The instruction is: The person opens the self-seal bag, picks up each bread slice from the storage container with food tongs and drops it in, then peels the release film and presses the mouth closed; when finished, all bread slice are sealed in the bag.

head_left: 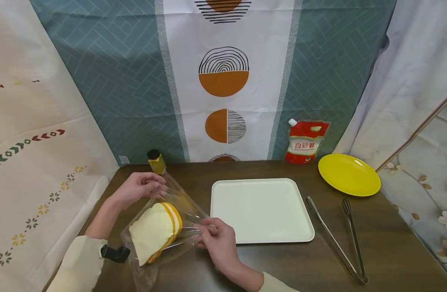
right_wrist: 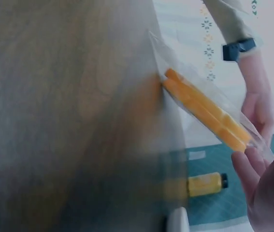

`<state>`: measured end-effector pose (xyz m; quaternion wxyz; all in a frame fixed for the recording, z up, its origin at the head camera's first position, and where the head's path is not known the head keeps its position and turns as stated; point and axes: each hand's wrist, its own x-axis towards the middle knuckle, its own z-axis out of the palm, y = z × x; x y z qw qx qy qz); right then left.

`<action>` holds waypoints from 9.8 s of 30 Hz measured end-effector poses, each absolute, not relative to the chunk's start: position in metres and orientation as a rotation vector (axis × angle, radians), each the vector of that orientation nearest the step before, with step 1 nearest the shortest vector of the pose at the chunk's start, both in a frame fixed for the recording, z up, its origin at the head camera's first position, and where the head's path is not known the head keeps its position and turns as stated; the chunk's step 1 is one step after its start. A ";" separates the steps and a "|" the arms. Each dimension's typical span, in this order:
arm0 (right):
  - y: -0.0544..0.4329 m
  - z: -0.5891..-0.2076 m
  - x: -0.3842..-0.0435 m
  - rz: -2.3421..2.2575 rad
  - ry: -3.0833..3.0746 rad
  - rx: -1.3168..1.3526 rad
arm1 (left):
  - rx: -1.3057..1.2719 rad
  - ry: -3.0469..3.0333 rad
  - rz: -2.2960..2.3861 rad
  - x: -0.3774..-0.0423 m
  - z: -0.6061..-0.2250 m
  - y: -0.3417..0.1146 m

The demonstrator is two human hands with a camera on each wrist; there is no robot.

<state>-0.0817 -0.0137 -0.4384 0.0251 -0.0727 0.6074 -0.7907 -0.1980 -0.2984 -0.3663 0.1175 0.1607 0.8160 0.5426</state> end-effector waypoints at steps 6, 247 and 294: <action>0.003 -0.426 -0.076 -2.418 1.980 -0.329 | 0.503 2.427 1.685 -0.168 -0.365 -0.297; 0.059 -0.325 -0.076 -1.994 2.651 -1.631 | 1.661 2.688 2.104 -0.050 -0.375 -0.120; 0.133 -0.309 -0.086 -2.885 1.688 -0.411 | 0.911 2.389 2.453 -0.036 -0.376 -0.127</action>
